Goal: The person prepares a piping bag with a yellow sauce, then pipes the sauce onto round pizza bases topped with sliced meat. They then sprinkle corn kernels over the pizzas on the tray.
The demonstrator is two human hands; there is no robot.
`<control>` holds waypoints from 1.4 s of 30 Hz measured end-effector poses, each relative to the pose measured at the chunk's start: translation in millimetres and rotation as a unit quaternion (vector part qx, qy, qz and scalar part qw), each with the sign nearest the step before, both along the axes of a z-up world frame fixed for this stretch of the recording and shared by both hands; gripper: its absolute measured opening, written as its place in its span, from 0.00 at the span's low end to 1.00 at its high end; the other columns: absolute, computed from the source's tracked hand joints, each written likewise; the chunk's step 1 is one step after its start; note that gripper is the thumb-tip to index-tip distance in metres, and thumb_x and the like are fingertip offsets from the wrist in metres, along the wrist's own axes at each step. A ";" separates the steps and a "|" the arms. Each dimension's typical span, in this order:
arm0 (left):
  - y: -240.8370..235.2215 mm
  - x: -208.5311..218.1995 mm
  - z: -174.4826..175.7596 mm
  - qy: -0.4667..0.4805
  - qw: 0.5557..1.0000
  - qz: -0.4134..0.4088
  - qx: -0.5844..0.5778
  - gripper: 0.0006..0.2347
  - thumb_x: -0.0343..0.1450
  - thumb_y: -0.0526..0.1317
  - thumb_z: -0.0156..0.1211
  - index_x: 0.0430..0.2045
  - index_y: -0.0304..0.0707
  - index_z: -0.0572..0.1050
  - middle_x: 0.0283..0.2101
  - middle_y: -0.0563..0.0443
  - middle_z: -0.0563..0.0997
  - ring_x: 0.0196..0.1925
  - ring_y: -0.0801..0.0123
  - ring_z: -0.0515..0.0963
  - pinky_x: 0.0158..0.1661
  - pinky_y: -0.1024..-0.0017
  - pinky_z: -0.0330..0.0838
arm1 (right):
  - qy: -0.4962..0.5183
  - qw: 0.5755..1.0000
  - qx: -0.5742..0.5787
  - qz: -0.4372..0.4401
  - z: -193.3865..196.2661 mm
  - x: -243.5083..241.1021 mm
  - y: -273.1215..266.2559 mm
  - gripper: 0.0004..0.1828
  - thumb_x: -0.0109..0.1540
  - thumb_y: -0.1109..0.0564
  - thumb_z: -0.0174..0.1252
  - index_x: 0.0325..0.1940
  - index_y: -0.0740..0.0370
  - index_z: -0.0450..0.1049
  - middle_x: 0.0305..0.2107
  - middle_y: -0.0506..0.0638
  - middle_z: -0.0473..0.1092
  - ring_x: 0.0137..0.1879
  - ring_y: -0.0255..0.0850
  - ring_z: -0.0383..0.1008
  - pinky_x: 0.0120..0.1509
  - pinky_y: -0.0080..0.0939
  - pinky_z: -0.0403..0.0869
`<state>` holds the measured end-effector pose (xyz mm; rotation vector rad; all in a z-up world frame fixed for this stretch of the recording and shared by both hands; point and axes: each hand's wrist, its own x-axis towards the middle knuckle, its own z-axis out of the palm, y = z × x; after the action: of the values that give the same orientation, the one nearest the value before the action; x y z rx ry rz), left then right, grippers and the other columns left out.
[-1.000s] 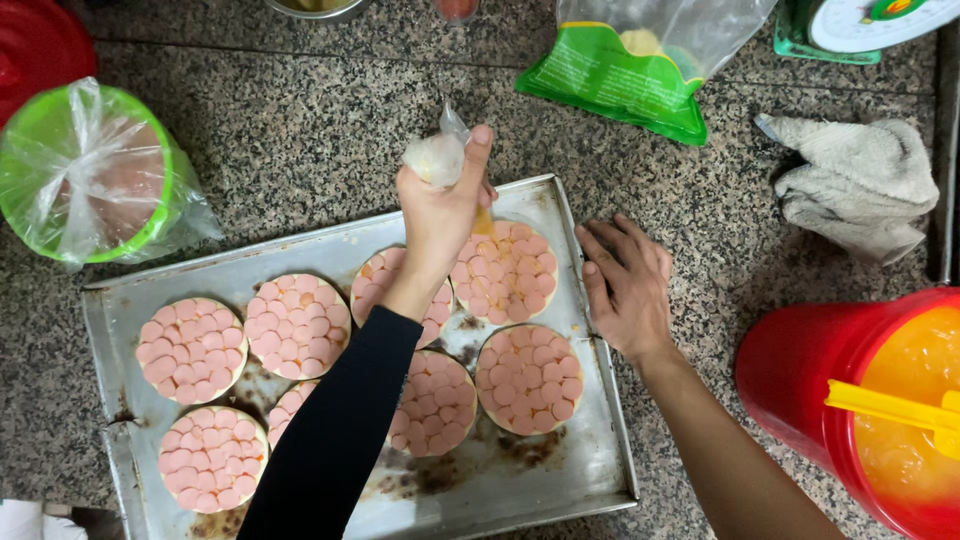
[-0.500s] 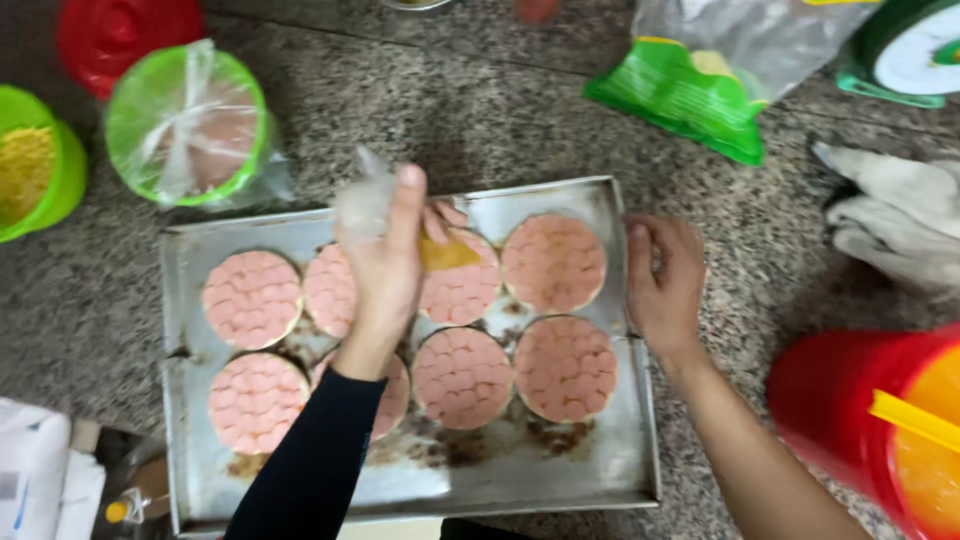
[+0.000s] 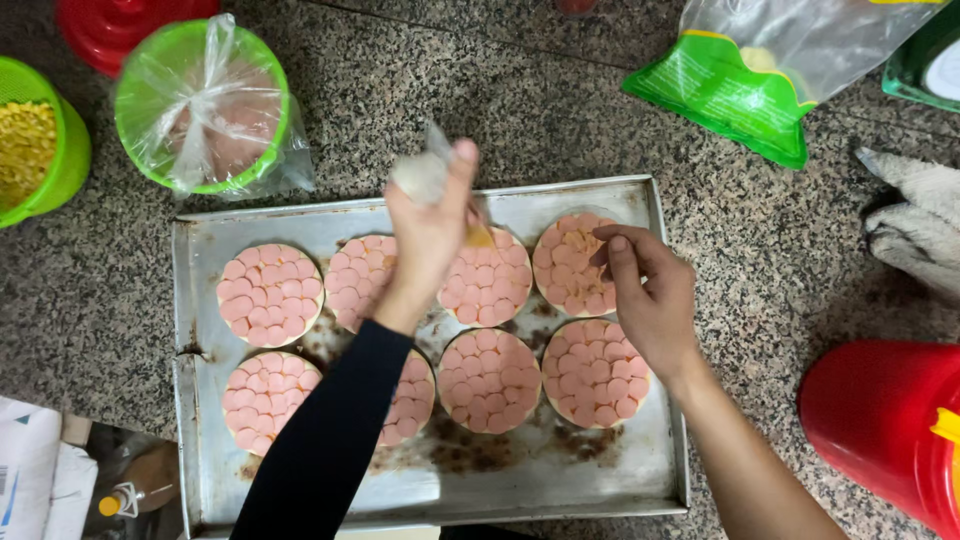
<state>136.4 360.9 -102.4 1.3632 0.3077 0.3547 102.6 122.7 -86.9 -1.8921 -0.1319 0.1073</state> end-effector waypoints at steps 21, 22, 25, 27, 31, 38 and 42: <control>25.6 -29.0 -0.4 0.001 0.994 0.015 0.108 0.16 0.75 0.40 0.64 0.15 0.40 0.70 0.16 0.63 0.71 0.17 0.84 0.69 0.19 0.80 0.59 | 0.022 0.999 0.022 0.018 -5.8 -6.3 32.3 0.13 0.73 0.59 0.48 0.53 0.68 0.76 0.33 0.49 0.76 0.38 0.30 0.75 0.42 0.30 0.75; 20.1 -41.6 -0.4 -0.004 0.990 0.003 0.144 0.15 0.76 0.39 0.64 0.16 0.40 0.71 0.17 0.62 0.71 0.18 0.84 0.68 0.20 0.80 0.58 | 0.020 0.999 0.023 0.021 -5.7 -5.9 33.3 0.13 0.73 0.59 0.48 0.53 0.68 0.76 0.34 0.49 0.76 0.38 0.30 0.75 0.42 0.30 0.75; 9.6 -74.1 5.0 -0.020 0.993 -0.056 0.104 0.12 0.75 0.39 0.64 0.22 0.39 0.71 0.22 0.61 0.74 0.21 0.83 0.72 0.22 0.80 0.65 | 0.044 0.999 0.002 0.019 -5.1 -5.6 35.7 0.13 0.72 0.59 0.49 0.52 0.68 0.76 0.32 0.49 0.76 0.35 0.31 0.73 0.39 0.31 0.73; 11.6 -79.3 8.6 0.065 0.994 -0.088 0.003 0.07 0.73 0.39 0.62 0.25 0.40 0.75 0.19 0.61 0.76 0.17 0.83 0.75 0.19 0.80 0.66 | 0.044 0.999 -0.003 0.020 -5.2 -6.4 39.0 0.13 0.72 0.59 0.49 0.52 0.67 0.77 0.32 0.49 0.76 0.36 0.31 0.74 0.40 0.31 0.74; 33.4 -53.1 5.2 0.017 0.998 -0.005 0.054 0.13 0.74 0.41 0.63 0.19 0.39 0.72 0.18 0.60 0.75 0.16 0.81 0.75 0.18 0.80 0.66 | 0.026 0.999 0.012 0.036 -7.2 -7.2 45.2 0.13 0.72 0.59 0.49 0.53 0.68 0.76 0.34 0.49 0.77 0.36 0.30 0.75 0.40 0.30 0.74; 47.3 -34.6 4.1 0.004 1.000 0.018 0.013 0.15 0.76 0.43 0.62 0.19 0.35 0.73 0.17 0.57 0.75 0.18 0.77 0.75 0.22 0.77 0.68 | 0.026 0.999 0.005 0.027 -4.2 -10.0 54.4 0.12 0.72 0.60 0.49 0.51 0.69 0.76 0.33 0.49 0.76 0.38 0.30 0.75 0.41 0.30 0.75; 60.1 -42.4 21.4 -0.087 0.995 0.035 0.036 0.17 0.79 0.44 0.59 0.20 0.35 0.74 0.19 0.55 0.76 0.23 0.72 0.80 0.29 0.74 0.74 | 0.007 0.999 0.023 0.038 -0.7 -6.1 60.5 0.12 0.73 0.59 0.49 0.52 0.69 0.76 0.33 0.49 0.75 0.37 0.30 0.73 0.42 0.31 0.74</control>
<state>94.1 421.1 -81.0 1.3849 0.1999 0.5439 96.5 183.2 -87.7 -1.8395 -0.1960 0.1685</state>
